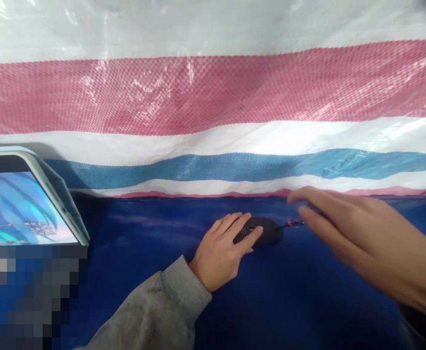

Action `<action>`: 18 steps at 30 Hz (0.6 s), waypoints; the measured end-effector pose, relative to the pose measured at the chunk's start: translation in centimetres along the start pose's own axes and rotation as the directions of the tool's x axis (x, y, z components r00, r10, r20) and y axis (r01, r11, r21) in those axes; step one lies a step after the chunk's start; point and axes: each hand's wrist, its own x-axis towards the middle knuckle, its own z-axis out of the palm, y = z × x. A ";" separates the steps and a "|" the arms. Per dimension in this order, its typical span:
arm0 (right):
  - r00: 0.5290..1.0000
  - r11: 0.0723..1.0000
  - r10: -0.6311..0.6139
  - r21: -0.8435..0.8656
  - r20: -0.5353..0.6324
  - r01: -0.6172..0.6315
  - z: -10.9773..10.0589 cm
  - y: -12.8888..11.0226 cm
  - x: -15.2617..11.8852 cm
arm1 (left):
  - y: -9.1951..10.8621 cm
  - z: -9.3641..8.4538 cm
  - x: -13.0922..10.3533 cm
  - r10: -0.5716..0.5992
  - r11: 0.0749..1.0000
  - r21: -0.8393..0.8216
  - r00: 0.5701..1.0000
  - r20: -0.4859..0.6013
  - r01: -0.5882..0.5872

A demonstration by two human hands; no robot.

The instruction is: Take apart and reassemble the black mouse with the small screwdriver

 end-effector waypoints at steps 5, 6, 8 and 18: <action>0.994 0.996 -0.090 0.004 -0.061 0.090 0.0 -0.2 0.2 | 0.0 0.1 0.0 0.005 1.000 -0.020 1.000 -0.013 -0.005; 0.994 0.996 -0.085 -0.006 -0.074 0.085 0.0 -0.2 0.2 | 0.0 0.1 0.0 0.001 1.000 -0.023 1.000 -0.012 -0.002; 0.994 0.997 -0.077 -0.014 -0.073 0.076 0.0 -0.2 0.2 | 0.0 0.0 0.0 -0.009 1.000 -0.028 1.000 -0.009 0.009; 0.995 0.997 -0.066 -0.042 -0.072 0.063 0.6 -0.3 0.2 | 0.1 -0.2 0.1 0.001 0.999 -0.037 1.000 -0.016 -0.001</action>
